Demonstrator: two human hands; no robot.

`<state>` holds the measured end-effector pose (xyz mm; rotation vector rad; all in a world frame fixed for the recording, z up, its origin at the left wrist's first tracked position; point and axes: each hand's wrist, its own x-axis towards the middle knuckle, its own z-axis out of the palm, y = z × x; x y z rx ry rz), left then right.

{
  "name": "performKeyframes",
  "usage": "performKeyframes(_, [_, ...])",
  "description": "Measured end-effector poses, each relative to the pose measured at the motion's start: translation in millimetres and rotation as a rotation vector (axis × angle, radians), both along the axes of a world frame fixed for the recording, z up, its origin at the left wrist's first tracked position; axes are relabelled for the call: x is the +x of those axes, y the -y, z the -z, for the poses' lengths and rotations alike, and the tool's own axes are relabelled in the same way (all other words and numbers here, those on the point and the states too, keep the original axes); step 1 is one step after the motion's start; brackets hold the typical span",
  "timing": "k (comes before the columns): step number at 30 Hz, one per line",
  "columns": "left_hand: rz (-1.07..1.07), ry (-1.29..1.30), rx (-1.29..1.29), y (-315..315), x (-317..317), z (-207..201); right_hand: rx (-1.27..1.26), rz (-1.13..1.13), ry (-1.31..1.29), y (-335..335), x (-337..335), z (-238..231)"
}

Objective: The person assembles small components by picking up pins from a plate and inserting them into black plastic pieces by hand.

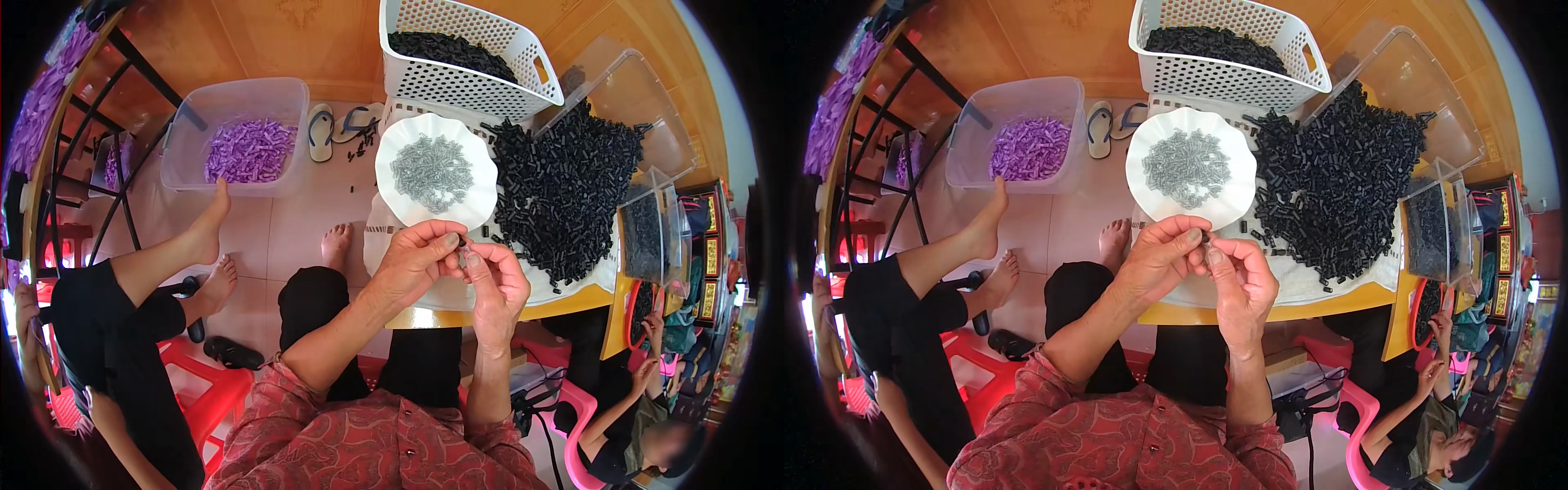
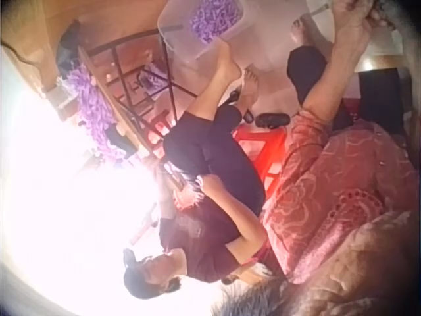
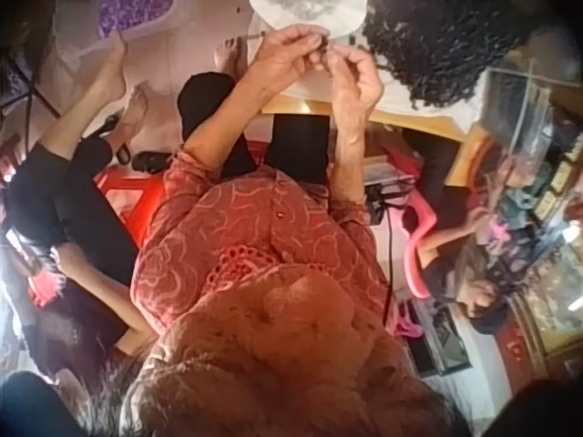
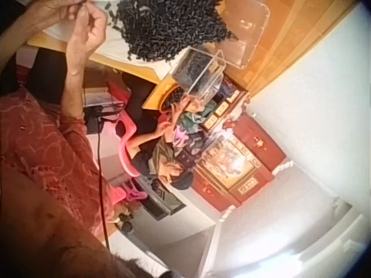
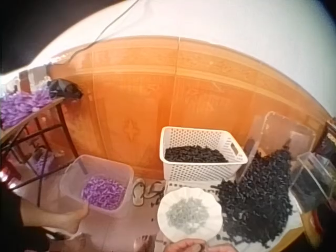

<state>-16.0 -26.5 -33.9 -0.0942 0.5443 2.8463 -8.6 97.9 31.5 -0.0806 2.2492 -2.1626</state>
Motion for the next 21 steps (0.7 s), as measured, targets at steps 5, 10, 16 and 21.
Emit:
performKeyframes(5, [-0.031,0.008,-0.042,-1,0,-4,0.016,-0.01,-0.024,3,-1,-3])
performKeyframes(10, [-0.049,-0.022,-0.124,-4,1,-2,0.057,-0.02,-0.081,1,-2,3])
performKeyframes(16, [-0.07,-0.103,-0.204,-3,4,-3,-0.002,-0.018,-0.114,0,-2,6])
performKeyframes(21, [-0.103,-0.126,-0.276,-3,4,-8,0.106,-0.012,-0.127,-4,1,1])
